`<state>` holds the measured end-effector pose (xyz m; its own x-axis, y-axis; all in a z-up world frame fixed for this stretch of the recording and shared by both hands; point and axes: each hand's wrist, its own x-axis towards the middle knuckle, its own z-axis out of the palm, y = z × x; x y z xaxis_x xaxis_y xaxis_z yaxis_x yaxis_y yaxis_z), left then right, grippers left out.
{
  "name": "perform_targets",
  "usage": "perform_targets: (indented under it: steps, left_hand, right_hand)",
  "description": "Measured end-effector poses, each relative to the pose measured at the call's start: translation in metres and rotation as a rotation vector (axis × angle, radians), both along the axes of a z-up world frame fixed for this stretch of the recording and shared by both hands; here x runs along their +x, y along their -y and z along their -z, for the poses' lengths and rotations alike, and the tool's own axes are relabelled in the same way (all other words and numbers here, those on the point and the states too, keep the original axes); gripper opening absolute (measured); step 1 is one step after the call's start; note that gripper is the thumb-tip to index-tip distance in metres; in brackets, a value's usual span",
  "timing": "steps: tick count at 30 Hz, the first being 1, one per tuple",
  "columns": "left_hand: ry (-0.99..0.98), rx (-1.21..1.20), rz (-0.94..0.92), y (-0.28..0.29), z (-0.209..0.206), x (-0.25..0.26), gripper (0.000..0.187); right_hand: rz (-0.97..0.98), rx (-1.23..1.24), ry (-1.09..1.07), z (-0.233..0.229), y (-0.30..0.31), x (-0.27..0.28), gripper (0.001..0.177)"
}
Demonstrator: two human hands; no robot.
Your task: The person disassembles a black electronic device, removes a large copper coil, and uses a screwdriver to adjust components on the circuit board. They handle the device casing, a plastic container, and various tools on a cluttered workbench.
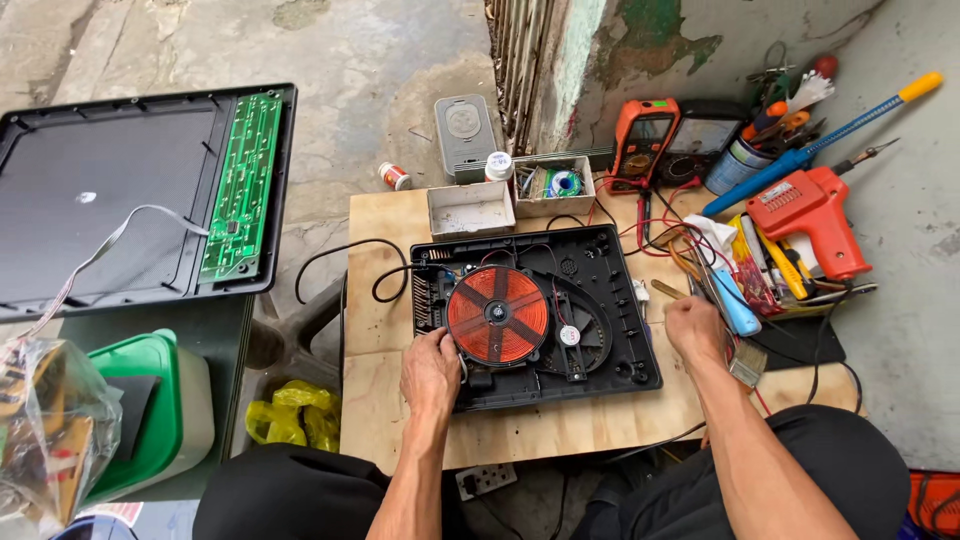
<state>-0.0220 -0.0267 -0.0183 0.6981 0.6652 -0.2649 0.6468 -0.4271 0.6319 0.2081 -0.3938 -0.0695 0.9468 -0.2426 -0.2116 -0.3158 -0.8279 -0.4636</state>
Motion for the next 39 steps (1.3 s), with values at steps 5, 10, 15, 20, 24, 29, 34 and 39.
perform_targets:
  steps: [5, 10, 15, 20, 24, 29, 34, 39]
  left_hand:
    - [-0.041, -0.093, -0.031, 0.005, -0.004, 0.006, 0.038]
    - [0.000, -0.132, -0.013, 0.005, -0.020, -0.001, 0.041]
    - [0.003, -0.147, 0.022, 0.005, -0.013, -0.005, 0.044]
    - [0.084, -0.313, -0.061, 0.012, -0.048, -0.011, 0.044]
    - [0.240, -0.566, -0.231, 0.005, -0.010, 0.000, 0.042]
    - [0.195, -0.730, -0.249, 0.011, -0.013, 0.005, 0.040]
    - [0.280, -0.594, -0.204, 0.020, -0.031, 0.000, 0.043]
    - [0.163, -0.240, -0.071, 0.015, -0.053, 0.020, 0.048]
  right_hand:
    - [-0.031, 0.029, -0.068, 0.031, 0.003, -0.001, 0.032]
    - [-0.162, -0.045, -0.166, 0.045, 0.007, 0.010, 0.040]
    - [-0.033, 0.177, -0.228, -0.003, -0.011, -0.016, 0.020]
    - [-0.003, 0.064, -0.176, 0.007, 0.007, -0.020, 0.038]
    - [0.025, 0.342, 0.054, -0.092, -0.025, -0.067, 0.031]
    - [-0.050, 0.334, 0.001, -0.222, -0.087, -0.099, 0.034]
    - [-0.368, 0.745, 0.223, -0.243, -0.135, -0.107, 0.042]
    - [-0.643, 0.418, 0.305, -0.233, -0.201, -0.091, 0.031]
